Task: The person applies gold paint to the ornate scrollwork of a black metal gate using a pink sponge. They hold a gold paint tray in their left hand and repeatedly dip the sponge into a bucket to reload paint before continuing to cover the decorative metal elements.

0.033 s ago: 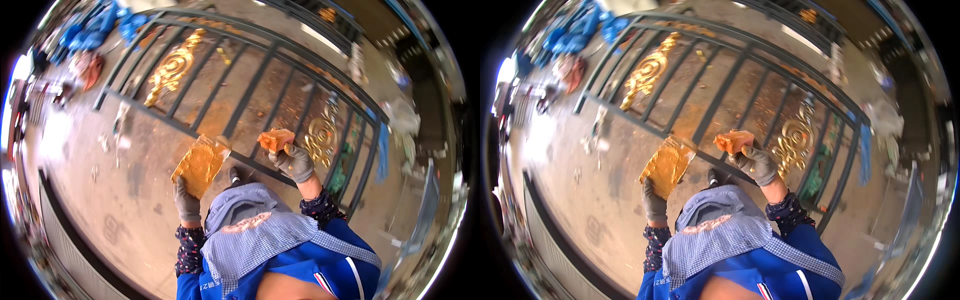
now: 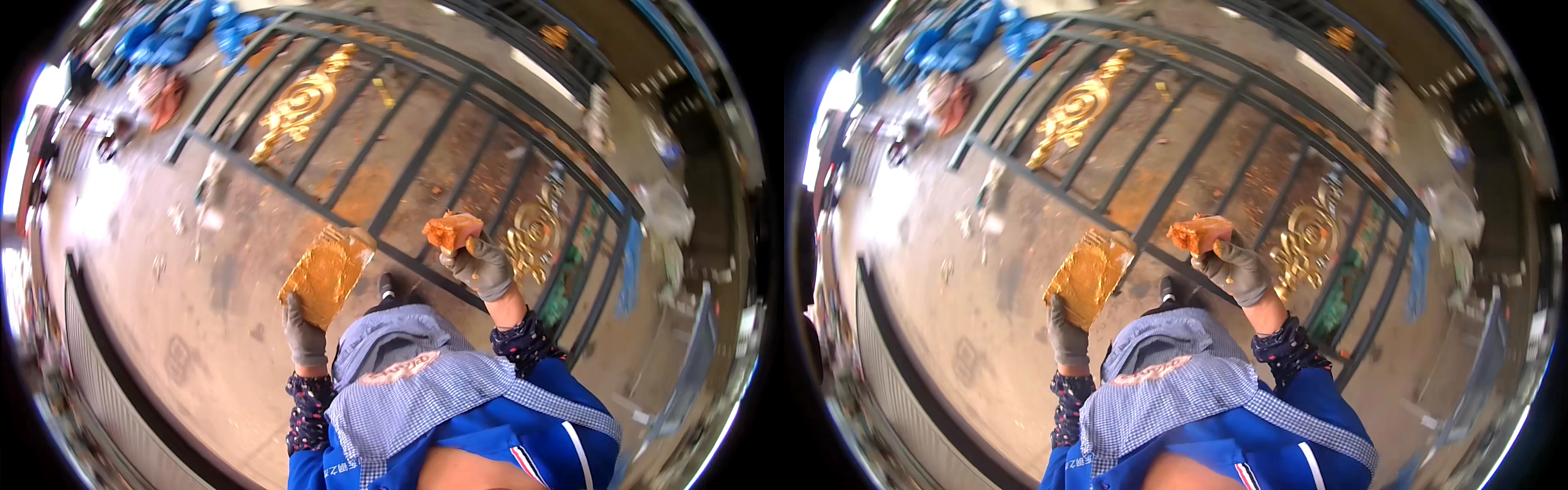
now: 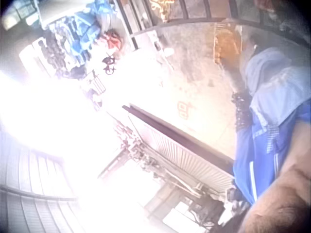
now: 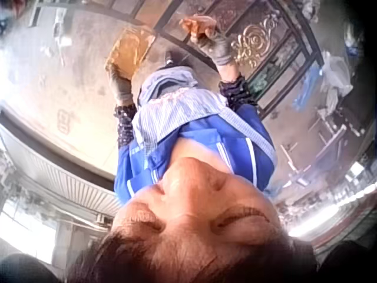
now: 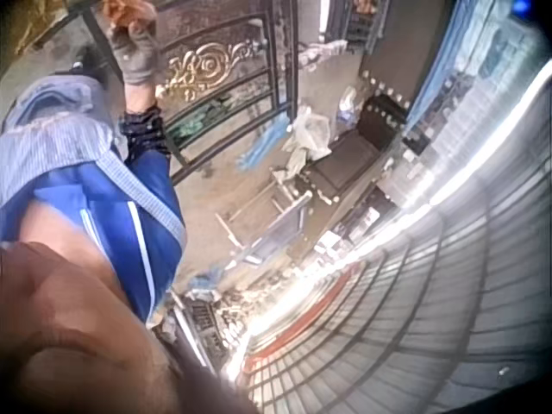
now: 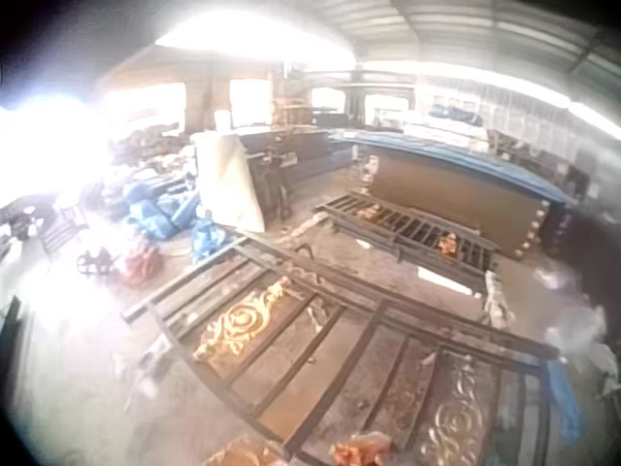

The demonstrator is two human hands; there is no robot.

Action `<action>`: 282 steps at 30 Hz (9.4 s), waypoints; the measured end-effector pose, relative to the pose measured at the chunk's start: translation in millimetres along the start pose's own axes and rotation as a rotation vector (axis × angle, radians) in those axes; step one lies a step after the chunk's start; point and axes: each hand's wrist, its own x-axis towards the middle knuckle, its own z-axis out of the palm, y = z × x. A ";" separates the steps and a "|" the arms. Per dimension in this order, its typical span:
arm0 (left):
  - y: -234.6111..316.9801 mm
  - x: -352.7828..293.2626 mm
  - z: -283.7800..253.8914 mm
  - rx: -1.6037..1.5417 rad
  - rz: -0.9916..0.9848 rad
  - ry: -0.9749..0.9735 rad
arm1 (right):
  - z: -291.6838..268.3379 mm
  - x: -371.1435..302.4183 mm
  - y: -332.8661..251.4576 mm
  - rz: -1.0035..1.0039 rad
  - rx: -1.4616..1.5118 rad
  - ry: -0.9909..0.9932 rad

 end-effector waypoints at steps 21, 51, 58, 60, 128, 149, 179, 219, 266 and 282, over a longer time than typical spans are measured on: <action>242.2 -123.8 -368.9 -0.078 0.559 0.665 | 189.1 132.3 466.4 0.888 -0.475 -0.080; 757.3 424.4 -555.9 0.025 0.185 0.244 | 326.2 759.8 843.2 0.713 -0.254 -0.151; 904.2 681.7 -501.2 0.240 0.002 -0.079 | 332.4 966.2 833.7 0.355 -0.135 -0.062; 936.5 748.3 -474.8 0.241 -0.087 -0.201 | 336.1 1006.2 817.2 0.262 -0.157 0.030; 319.9 1880.0 -301.1 0.730 -0.665 -0.932 | -517.9 1719.1 589.9 -0.162 0.093 0.735; 407.1 1905.9 -268.0 1.027 0.264 -0.778 | -562.3 1656.7 546.7 0.360 -1.533 1.059; 443.6 1954.5 -219.4 1.241 0.774 -0.664 | -437.2 1826.7 503.1 0.025 -1.861 0.561; 451.8 1967.8 -247.2 0.505 -0.203 -0.834 | -424.7 1827.6 471.6 -0.214 -2.146 0.385; 308.9 1928.8 -373.2 1.157 -0.563 -0.613 | -616.2 1720.6 625.2 0.197 -0.739 1.201; 380.7 1928.2 -282.4 1.187 -0.886 -1.302 | -508.5 1710.1 445.9 0.397 -1.634 0.425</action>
